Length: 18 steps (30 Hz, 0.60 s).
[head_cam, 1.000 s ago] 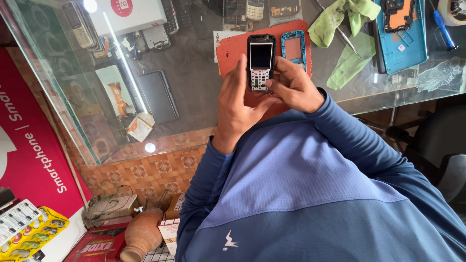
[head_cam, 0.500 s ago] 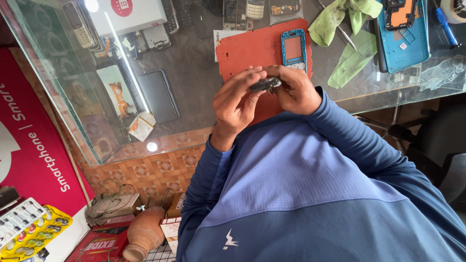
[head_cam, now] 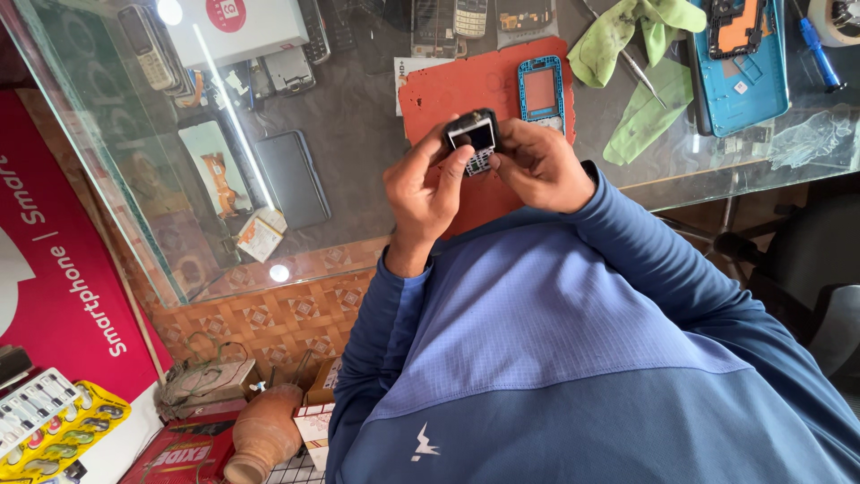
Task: The person disassembles a mobile phone, removes the battery, and uses a screwdriver to adjust internal components. They then reassemble the phone, insert the battery, and test the device by pressing buttons and navigating the screen.
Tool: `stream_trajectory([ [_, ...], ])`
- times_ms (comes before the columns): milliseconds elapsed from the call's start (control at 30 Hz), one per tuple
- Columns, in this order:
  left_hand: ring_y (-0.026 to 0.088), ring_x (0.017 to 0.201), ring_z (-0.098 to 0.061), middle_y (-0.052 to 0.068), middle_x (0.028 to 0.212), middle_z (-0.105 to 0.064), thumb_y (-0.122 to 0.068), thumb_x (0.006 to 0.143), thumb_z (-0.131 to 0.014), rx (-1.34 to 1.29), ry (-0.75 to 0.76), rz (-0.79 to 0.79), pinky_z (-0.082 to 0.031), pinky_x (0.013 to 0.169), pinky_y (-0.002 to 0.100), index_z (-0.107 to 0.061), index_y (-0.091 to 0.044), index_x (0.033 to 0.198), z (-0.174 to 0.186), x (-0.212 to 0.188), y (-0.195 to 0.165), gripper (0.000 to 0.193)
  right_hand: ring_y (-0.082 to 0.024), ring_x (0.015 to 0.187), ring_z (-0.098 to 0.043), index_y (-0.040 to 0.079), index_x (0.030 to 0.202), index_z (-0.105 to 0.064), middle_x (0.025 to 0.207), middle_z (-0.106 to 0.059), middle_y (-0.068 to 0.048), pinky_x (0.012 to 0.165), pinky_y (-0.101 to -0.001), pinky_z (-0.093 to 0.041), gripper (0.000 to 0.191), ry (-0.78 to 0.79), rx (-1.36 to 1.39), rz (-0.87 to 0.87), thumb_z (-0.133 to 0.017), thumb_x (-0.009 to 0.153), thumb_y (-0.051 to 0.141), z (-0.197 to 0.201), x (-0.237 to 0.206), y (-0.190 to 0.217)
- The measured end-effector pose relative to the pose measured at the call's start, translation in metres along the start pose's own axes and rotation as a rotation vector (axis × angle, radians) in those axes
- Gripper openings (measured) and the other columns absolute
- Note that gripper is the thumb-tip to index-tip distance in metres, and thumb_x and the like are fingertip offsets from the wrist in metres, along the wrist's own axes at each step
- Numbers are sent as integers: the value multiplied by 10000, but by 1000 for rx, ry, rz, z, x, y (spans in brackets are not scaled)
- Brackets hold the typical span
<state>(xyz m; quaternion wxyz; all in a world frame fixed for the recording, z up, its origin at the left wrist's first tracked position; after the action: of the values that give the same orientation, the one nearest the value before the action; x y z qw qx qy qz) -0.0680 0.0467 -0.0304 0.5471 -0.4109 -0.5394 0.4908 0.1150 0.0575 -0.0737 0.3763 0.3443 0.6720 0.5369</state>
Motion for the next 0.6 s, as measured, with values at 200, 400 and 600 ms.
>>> stream_trajectory([
  [200, 173, 970, -755, 147, 1078, -772, -109, 1031, -721, -186, -35, 174, -635, 822, 275, -633, 66, 1334, -4, -7, 24, 361, -197, 1011, -724, -82, 1255, -552, 1176, -683, -122, 898, -322, -612, 231, 39, 226, -112, -504, 1029, -93, -1, 7, 5],
  [400, 204, 1135, -737, 169, 1212, -736, -70, 1024, -732, -186, 63, 65, -626, 990, 324, -572, 56, 1381, -7, -6, 21, 410, -209, 1077, -727, -85, 1244, -554, 1220, -687, -144, 935, -333, -606, 242, -19, 269, -107, -501, 1009, -102, -3, 9, 6],
  [600, 199, 1116, -745, 155, 1209, -739, 16, 998, -715, -164, 132, 72, -626, 990, 320, -550, 58, 1403, -11, -8, 26, 439, -176, 1134, -696, -88, 1236, -558, 1213, -695, -134, 987, -334, -610, 221, -46, 232, -64, -531, 1017, -96, -1, 9, 1],
])
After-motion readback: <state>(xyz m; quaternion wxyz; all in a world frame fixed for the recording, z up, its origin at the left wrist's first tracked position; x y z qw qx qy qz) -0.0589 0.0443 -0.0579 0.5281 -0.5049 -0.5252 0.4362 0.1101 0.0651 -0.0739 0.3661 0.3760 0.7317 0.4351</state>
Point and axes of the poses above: each hand's wrist, its own x-axis towards the middle knuckle, its own z-axis out of the back of the hand, y = z × x, the point moved 4 cm from there along x, towards the middle knuckle
